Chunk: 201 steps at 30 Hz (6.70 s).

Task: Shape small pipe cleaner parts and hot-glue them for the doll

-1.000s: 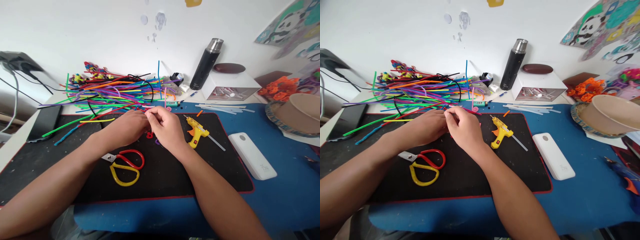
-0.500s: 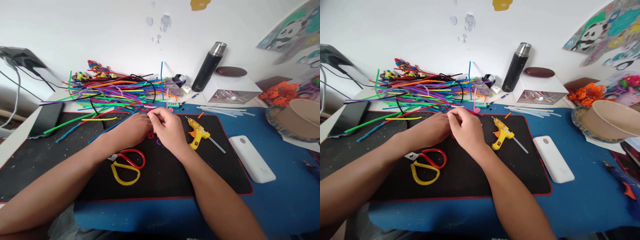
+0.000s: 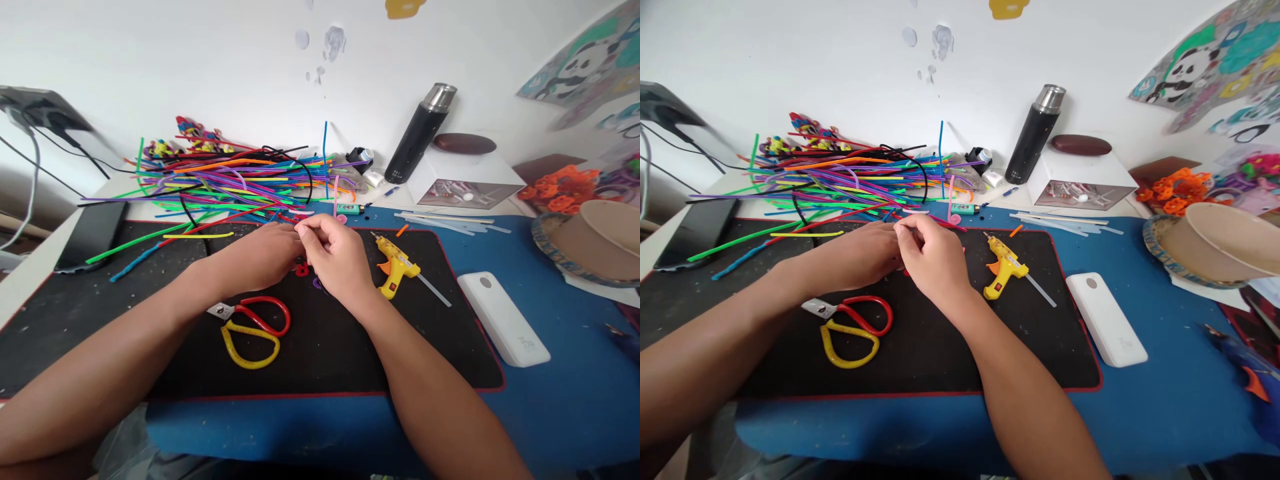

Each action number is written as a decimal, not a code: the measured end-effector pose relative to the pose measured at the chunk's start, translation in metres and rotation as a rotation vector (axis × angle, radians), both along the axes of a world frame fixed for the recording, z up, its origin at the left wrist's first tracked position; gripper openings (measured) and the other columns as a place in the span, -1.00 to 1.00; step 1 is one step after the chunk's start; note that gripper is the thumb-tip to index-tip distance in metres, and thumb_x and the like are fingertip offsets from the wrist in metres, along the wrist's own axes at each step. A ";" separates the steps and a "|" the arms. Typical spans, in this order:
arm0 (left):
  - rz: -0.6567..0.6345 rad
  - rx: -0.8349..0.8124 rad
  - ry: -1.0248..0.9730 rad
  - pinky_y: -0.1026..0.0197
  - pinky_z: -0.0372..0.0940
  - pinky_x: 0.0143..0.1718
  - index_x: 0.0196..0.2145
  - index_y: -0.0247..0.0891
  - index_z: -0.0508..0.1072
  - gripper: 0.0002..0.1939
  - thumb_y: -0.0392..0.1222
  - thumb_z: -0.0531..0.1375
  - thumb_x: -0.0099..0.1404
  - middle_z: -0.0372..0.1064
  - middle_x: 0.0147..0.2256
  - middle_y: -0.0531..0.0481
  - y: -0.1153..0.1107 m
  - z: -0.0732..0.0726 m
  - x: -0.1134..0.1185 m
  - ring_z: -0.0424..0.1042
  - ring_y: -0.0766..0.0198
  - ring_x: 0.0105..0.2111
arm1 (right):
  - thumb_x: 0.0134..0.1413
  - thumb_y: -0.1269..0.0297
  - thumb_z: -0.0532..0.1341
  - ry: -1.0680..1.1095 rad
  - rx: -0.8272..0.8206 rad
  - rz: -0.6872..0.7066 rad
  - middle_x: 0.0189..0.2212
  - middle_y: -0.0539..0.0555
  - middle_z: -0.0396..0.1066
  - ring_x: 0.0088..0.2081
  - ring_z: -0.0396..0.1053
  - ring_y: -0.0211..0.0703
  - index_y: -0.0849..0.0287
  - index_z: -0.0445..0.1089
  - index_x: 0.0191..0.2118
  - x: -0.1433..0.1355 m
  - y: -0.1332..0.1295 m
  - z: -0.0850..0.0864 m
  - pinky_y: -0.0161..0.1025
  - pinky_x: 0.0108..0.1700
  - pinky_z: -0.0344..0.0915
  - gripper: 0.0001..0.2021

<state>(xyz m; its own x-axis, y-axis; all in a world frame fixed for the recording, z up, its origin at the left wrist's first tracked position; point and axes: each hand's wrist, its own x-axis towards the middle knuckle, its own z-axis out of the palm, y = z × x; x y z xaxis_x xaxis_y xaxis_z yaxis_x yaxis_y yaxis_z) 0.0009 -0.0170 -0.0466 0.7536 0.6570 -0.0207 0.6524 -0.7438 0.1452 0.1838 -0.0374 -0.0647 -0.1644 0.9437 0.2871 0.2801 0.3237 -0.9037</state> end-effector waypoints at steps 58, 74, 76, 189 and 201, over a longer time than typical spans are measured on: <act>-0.069 0.084 -0.034 -0.03 0.45 0.12 -0.01 -0.30 0.65 -0.67 -0.50 0.18 0.40 0.64 0.06 -0.27 0.001 -0.017 0.000 0.60 -0.07 0.08 | 0.45 0.16 0.24 -0.084 0.039 0.017 -0.37 0.00 0.60 -0.34 0.54 -0.09 0.05 0.54 -0.17 -0.001 -0.003 0.000 -0.21 -0.29 0.33 -0.83; -0.070 0.108 -0.001 0.03 0.44 0.06 -0.04 -0.28 0.64 -0.67 -0.51 0.19 0.36 0.67 -0.05 -0.20 0.000 -0.011 0.001 0.62 -0.02 0.00 | 0.46 0.16 0.23 -0.100 0.034 0.019 -0.32 0.03 0.63 -0.29 0.56 -0.08 0.06 0.55 -0.14 -0.002 -0.003 0.001 -0.22 -0.28 0.34 -0.82; -0.067 0.102 0.028 0.02 0.44 0.06 -0.05 -0.29 0.64 -0.70 -0.50 0.21 0.36 0.67 -0.05 -0.21 0.001 -0.008 0.000 0.62 -0.04 0.00 | 0.45 0.16 0.23 -0.099 0.034 0.018 -0.33 0.02 0.63 -0.31 0.55 -0.09 0.06 0.55 -0.15 -0.001 -0.003 0.001 -0.22 -0.29 0.33 -0.82; 0.134 -0.099 -0.225 0.08 0.34 -0.03 -0.14 -0.18 0.62 -0.86 -0.24 0.22 0.53 0.63 -0.18 -0.07 0.012 0.038 -0.031 0.53 0.02 -0.08 | 0.50 0.23 0.25 -0.952 -0.194 0.073 -0.37 0.03 0.66 -0.31 0.61 -0.05 0.09 0.60 -0.04 0.011 -0.028 0.003 -0.20 -0.33 0.05 -0.84; 0.116 -0.058 -0.256 0.08 0.35 -0.05 -0.15 -0.17 0.62 -0.92 -0.27 0.29 0.48 0.62 -0.20 -0.06 0.010 0.031 -0.031 0.56 0.01 -0.10 | 0.45 0.28 0.31 -0.972 -0.197 0.052 -0.38 0.00 0.65 -0.30 0.63 -0.04 0.05 0.58 -0.01 0.008 -0.026 0.000 -0.21 -0.33 0.08 -0.89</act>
